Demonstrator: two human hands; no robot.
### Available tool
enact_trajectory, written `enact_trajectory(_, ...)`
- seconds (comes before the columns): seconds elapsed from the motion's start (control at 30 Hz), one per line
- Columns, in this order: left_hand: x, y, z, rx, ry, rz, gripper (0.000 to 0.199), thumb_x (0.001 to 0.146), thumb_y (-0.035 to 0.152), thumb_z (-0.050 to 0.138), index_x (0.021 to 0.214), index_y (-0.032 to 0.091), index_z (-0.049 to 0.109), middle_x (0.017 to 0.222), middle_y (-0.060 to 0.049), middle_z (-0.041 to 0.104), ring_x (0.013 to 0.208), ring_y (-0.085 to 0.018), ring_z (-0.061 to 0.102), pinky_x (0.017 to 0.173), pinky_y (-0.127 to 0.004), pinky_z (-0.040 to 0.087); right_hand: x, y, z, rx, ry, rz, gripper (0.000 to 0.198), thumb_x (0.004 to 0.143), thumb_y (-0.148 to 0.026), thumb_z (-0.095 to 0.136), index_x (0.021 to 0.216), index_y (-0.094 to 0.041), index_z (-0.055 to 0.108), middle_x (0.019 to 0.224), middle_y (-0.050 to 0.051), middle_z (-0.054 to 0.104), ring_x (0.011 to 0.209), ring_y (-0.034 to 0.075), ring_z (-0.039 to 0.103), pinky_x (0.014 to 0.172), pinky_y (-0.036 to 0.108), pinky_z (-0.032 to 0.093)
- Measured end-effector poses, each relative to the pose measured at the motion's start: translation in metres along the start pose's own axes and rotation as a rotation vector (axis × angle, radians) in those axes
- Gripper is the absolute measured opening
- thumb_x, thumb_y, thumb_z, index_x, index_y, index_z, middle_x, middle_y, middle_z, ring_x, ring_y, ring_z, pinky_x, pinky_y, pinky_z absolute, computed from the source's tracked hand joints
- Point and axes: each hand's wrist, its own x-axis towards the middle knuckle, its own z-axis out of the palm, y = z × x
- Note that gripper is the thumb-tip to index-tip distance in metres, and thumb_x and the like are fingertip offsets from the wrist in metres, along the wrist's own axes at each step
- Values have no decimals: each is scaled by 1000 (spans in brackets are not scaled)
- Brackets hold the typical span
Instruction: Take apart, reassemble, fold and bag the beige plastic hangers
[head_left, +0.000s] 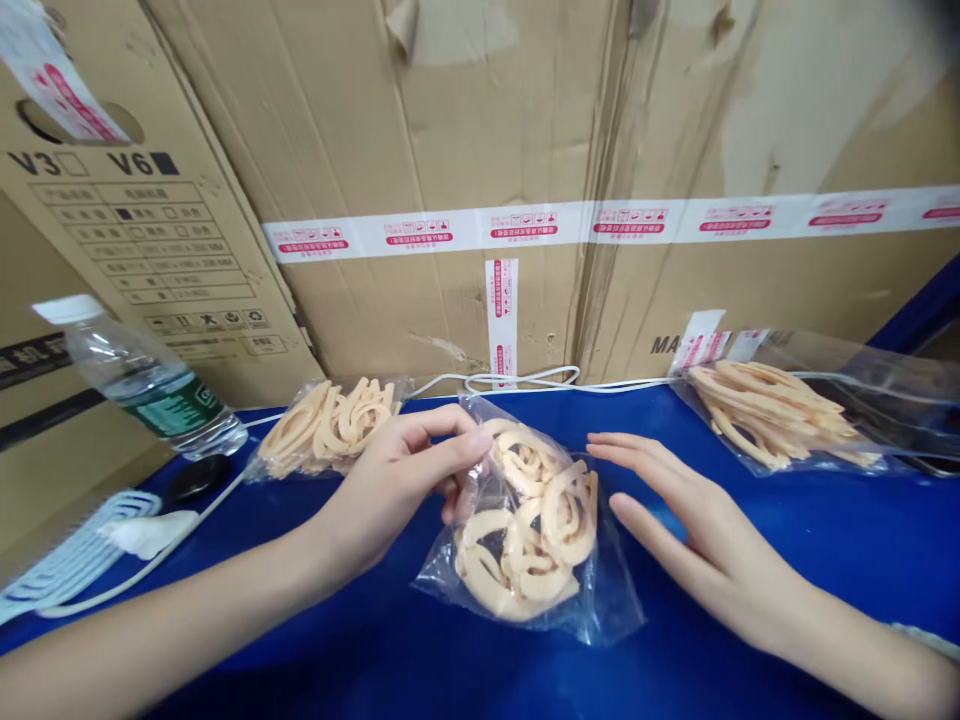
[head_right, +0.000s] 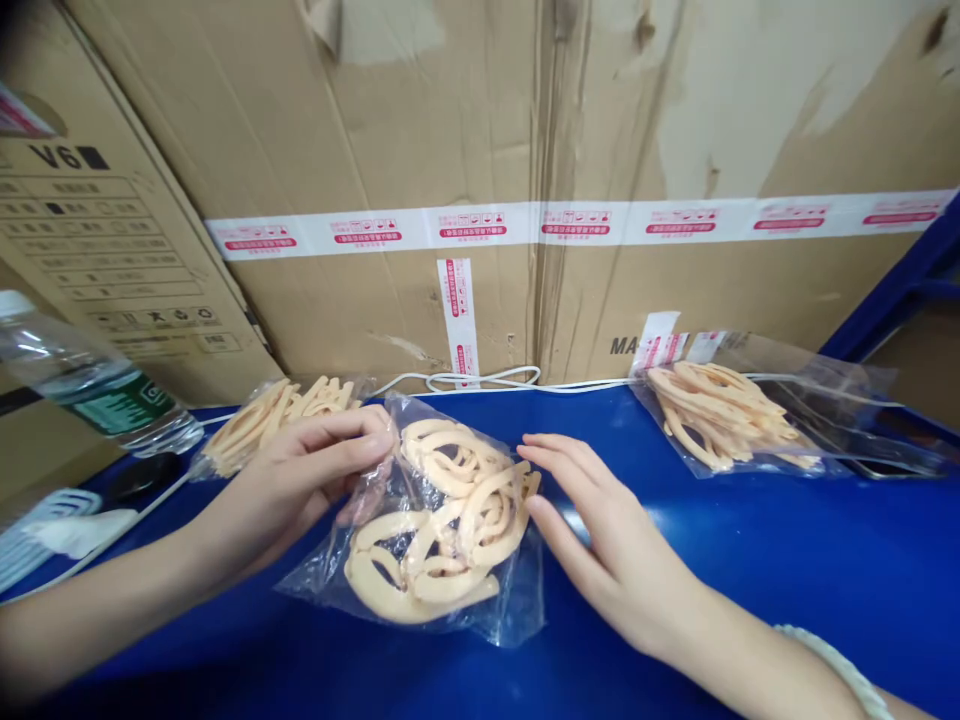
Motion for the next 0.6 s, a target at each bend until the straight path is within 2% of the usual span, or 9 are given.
enact_trajectory(0.13,12,21,8,228,19,200,26,82,33,61,60,18,58,61,2,54,50,-11,51,46,-22,45,-9,-10,9,-76,-2,-62,64,95,-37,48,152,-26,20,157,10,22,143,31,24,113,51,34)
enact_trajectory(0.23,20,37,11,352,38,295,27,82,30,59,58,17,56,60,2,52,53,-11,51,48,-22,43,-11,-8,16,-121,-2,-108,75,95,-39,48,155,-22,7,159,11,12,145,33,14,114,54,29)
enact_trajectory(0.43,32,57,8,366,59,392,28,83,29,58,59,16,55,59,3,53,51,-9,50,49,-20,39,-12,1,27,-216,-77,-125,77,96,-43,45,155,-20,1,158,15,17,144,35,15,109,63,29)
enact_trajectory(0.6,27,82,-7,510,183,495,26,84,27,62,61,15,60,60,1,58,54,-10,53,49,-20,37,-14,5,31,-316,-139,-138,75,95,-45,47,155,-21,8,156,14,24,143,36,20,108,65,31)
